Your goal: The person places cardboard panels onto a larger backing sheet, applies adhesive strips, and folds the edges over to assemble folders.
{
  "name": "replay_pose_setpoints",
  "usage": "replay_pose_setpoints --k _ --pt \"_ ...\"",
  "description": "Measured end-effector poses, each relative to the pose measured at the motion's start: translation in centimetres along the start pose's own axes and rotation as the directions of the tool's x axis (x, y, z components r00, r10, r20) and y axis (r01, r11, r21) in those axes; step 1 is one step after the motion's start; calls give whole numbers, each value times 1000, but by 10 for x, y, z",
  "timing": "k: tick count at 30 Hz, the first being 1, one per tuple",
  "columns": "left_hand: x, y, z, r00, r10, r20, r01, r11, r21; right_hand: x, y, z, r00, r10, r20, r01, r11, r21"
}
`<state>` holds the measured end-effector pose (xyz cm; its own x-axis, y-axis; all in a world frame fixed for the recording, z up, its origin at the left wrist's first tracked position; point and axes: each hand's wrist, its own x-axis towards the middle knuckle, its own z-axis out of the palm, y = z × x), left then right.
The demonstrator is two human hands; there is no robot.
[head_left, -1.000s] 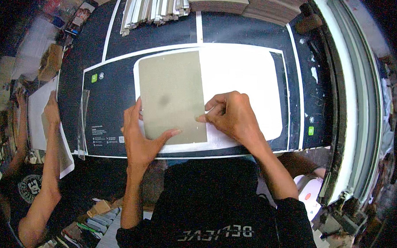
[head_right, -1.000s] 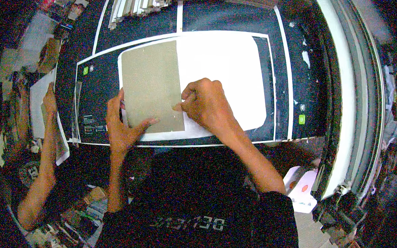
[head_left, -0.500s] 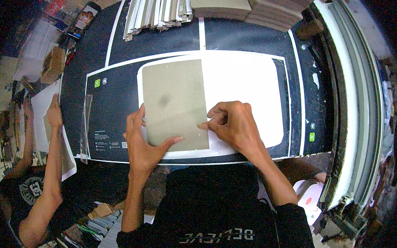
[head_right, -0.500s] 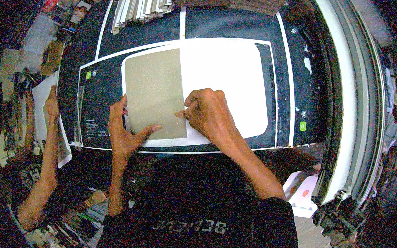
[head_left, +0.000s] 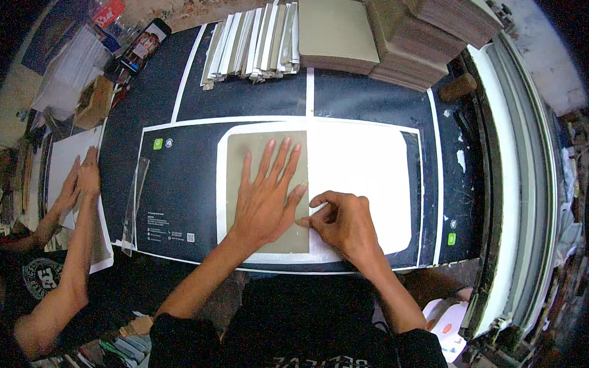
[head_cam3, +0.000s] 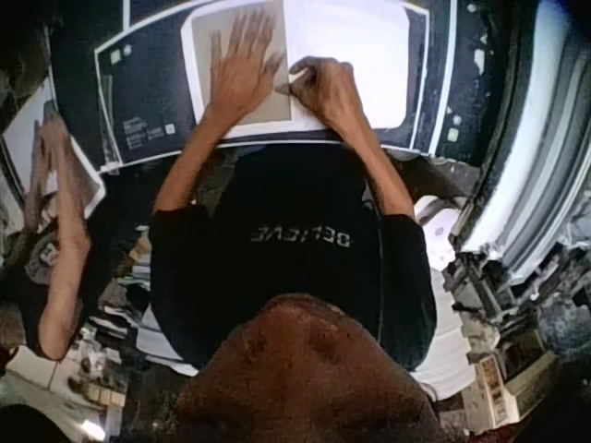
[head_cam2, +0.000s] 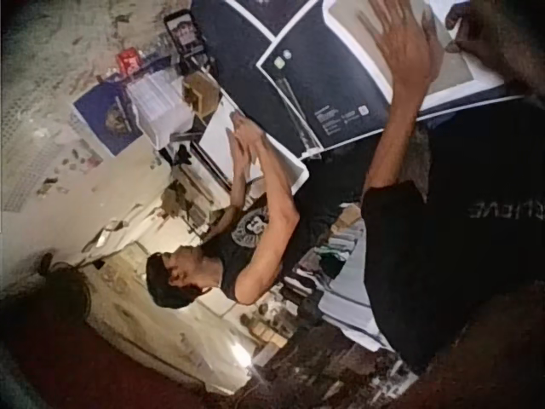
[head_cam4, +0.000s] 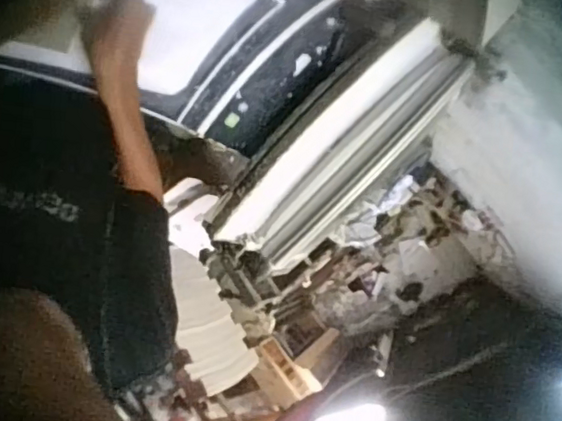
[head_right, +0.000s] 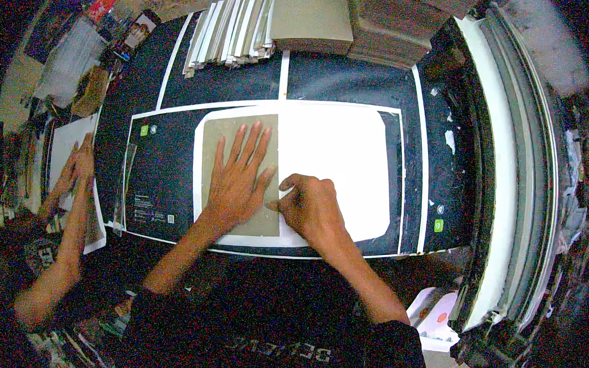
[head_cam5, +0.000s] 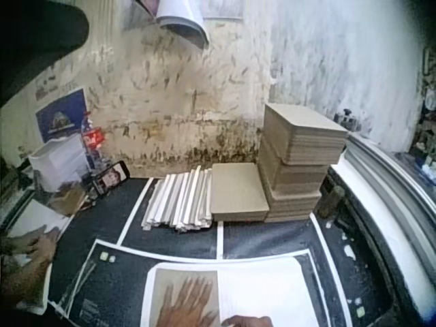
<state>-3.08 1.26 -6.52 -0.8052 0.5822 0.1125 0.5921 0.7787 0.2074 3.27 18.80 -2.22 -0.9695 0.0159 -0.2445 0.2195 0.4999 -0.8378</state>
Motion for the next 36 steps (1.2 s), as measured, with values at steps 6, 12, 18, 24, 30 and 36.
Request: replay_pose_setpoints --k 6,12,18,24,30,36 --pt "1 0 4 999 12 33 -11 1000 -13 2 -8 -5 997 60 54 -54 993 -109" --pt "-1 -1 4 999 12 42 -13 1000 1 1 -8 -4 997 58 55 -51 991 -122" --pt "2 1 5 1000 -3 31 3 1000 28 1 6 -1 999 -47 14 48 991 -128" --pt "-1 -1 10 1000 5 2 -5 999 31 3 1 -3 998 47 52 -43 996 -84" --pt "1 -2 10 1000 12 -1 -12 1000 0 5 2 1 999 47 19 -45 992 -115" --pt "5 -2 7 1000 9 3 -10 1000 14 5 0 1 999 35 -11 -36 993 -110"
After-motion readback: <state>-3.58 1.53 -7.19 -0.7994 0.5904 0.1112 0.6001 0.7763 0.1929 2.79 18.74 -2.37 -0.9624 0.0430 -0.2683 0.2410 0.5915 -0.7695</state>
